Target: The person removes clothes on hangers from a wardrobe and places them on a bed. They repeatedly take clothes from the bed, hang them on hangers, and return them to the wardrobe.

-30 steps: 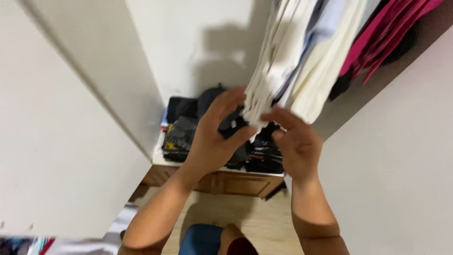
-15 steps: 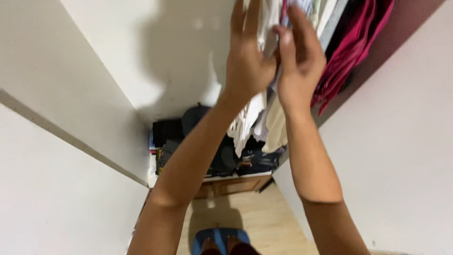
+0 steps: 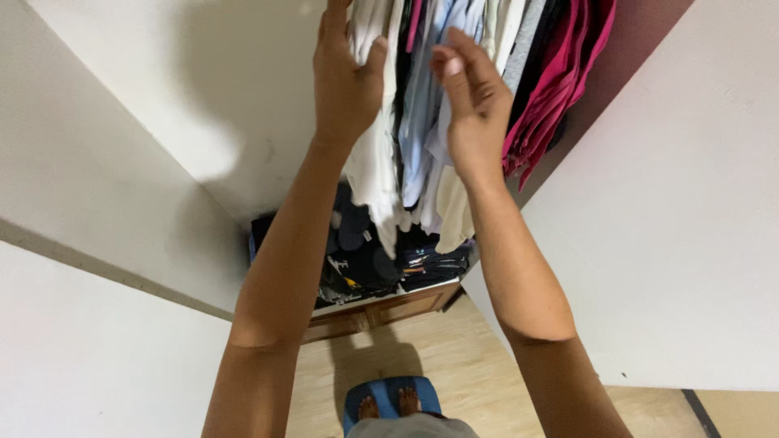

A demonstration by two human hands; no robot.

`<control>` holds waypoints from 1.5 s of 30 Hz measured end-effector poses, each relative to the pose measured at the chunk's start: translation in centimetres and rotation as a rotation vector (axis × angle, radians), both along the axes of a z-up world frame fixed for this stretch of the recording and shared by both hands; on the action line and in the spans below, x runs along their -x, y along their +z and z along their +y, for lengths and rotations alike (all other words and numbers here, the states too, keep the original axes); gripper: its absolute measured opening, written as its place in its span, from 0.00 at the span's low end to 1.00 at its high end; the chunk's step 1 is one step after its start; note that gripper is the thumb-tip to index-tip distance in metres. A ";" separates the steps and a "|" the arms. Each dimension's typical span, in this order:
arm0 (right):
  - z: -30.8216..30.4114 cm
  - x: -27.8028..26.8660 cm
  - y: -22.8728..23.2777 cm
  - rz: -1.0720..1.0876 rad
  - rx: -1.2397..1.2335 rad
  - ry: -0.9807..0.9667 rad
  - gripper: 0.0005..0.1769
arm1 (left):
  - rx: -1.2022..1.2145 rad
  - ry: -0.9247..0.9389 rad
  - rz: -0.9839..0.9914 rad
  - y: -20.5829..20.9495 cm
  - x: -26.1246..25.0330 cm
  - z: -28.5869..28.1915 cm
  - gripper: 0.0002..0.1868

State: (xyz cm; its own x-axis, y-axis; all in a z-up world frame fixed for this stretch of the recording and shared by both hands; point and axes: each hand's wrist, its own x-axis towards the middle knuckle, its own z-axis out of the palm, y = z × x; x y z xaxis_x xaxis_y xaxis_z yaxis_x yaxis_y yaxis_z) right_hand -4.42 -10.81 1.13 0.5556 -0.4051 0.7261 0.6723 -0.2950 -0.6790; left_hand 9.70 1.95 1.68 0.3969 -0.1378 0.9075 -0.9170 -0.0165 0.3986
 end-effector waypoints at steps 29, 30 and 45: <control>2.5 -7.9 2.5 0.187 -0.189 0.646 0.42 | 0.040 0.326 -0.056 2.7 0.7 -0.1 0.23; 2.8 -8.3 2.9 0.178 -0.208 0.675 0.42 | 0.047 0.321 -0.052 3.1 0.7 0.4 0.21; 4.5 -8.0 4.9 0.118 -0.244 0.766 0.35 | -0.008 0.311 -0.037 8.8 3.7 4.7 0.08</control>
State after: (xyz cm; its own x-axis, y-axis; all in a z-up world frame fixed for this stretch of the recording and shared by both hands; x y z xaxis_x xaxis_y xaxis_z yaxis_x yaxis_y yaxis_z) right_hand 3.58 -6.28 5.99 0.8102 -0.0207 0.5857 0.5475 0.3832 -0.7439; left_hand 5.97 6.62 10.51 0.3876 -0.0221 0.9216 -0.8813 -0.3019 0.3635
